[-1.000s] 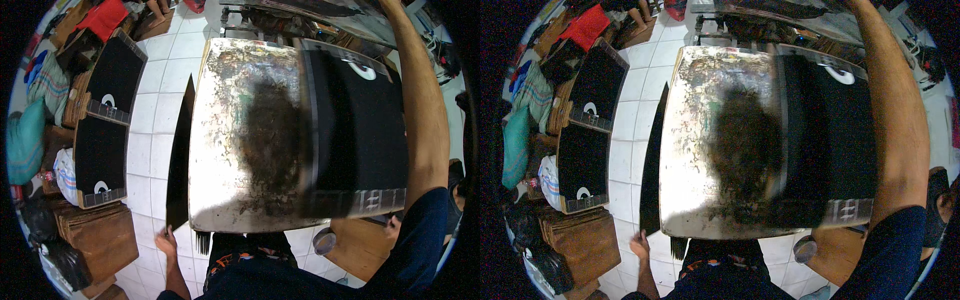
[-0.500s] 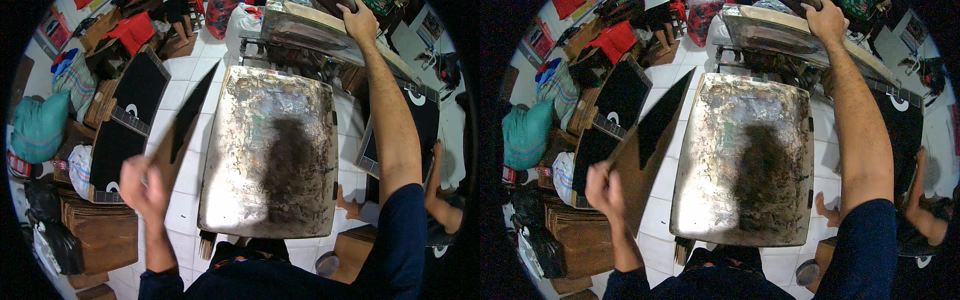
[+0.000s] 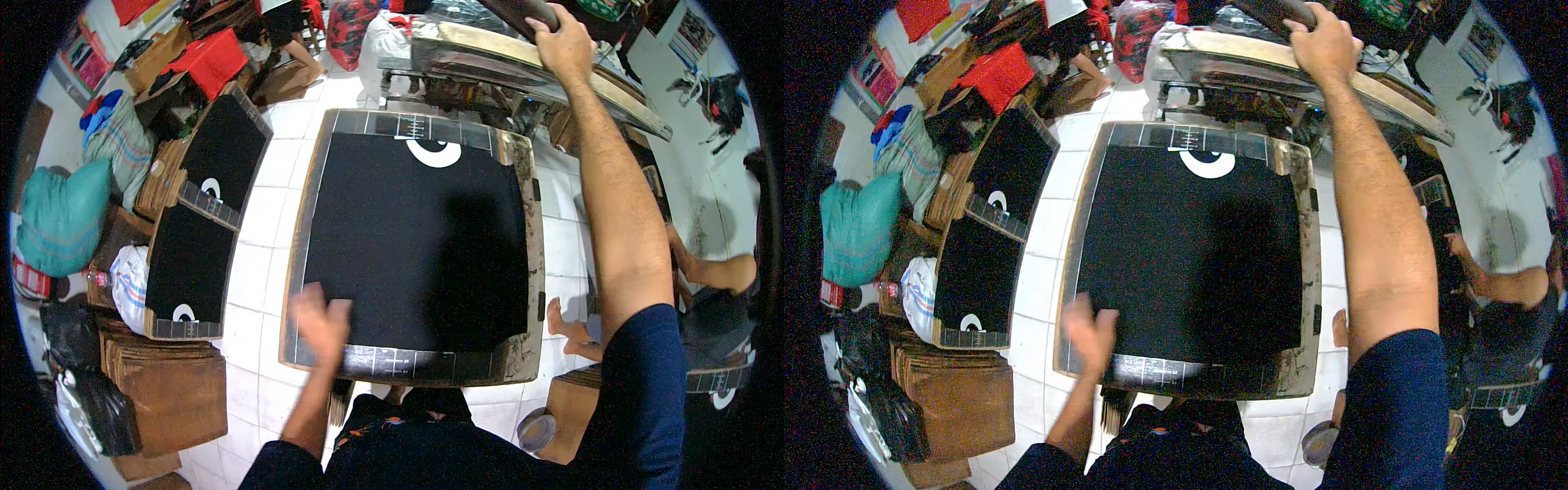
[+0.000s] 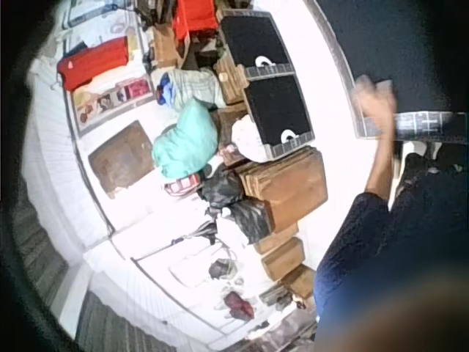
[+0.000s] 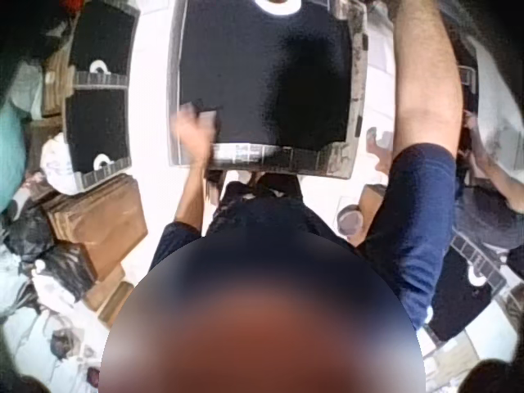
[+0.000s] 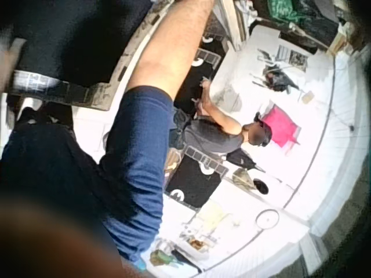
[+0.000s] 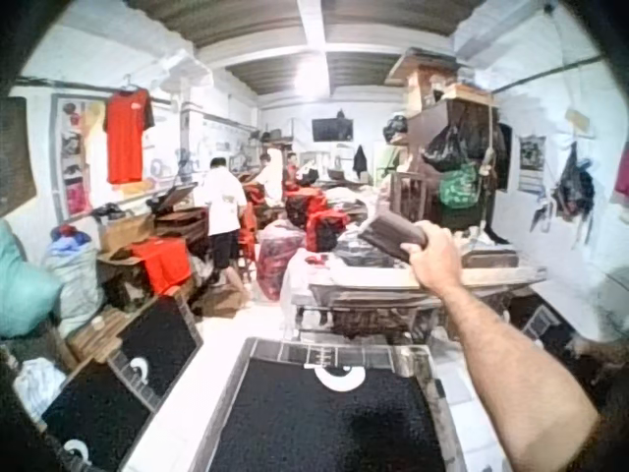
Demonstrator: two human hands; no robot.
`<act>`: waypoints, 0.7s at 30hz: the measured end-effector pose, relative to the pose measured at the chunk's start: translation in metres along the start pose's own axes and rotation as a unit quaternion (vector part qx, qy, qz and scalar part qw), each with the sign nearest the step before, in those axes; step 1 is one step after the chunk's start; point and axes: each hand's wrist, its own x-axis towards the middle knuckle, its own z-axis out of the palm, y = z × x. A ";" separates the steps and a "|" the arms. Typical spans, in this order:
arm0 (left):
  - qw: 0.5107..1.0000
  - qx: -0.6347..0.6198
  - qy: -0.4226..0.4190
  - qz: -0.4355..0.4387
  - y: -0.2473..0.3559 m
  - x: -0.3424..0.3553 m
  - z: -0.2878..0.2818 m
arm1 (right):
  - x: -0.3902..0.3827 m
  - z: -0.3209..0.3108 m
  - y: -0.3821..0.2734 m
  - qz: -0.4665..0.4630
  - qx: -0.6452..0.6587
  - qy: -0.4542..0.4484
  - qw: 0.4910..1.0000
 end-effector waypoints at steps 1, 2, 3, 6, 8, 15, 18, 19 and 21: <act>0.981 0.147 0.007 -0.127 -0.047 0.012 0.002 | -0.003 0.000 0.000 -0.002 -0.015 -0.003 1.000; 0.942 0.121 -0.111 -0.292 -0.091 0.016 -0.004 | -0.005 -0.001 0.001 0.015 -0.011 -0.009 1.000; 0.913 0.074 -0.199 -0.347 -0.125 0.025 -0.006 | -0.005 -0.001 0.001 0.032 -0.005 -0.014 0.999; 0.964 -0.083 -0.107 -0.227 -0.167 0.005 -0.017 | -0.004 0.000 0.003 -0.002 -0.018 -0.008 1.000; 0.942 -0.216 -0.092 -0.239 -0.154 -0.017 -0.015 | 0.000 0.002 0.004 0.003 -0.014 -0.008 1.000; 0.938 -0.195 -0.115 -0.262 -0.090 -0.075 0.003 | 0.003 0.004 0.005 0.001 -0.018 -0.014 1.000; 0.936 -0.163 -0.203 -0.237 -0.091 -0.088 -0.017 | 0.004 0.004 0.005 0.000 -0.010 -0.016 1.000; 0.937 -0.112 -0.249 -0.219 -0.093 -0.093 -0.028 | 0.004 0.004 0.006 0.000 -0.010 -0.015 1.000; 0.943 -0.026 -0.262 -0.204 -0.097 -0.097 -0.047 | 0.006 0.004 0.006 -0.009 -0.001 -0.018 1.000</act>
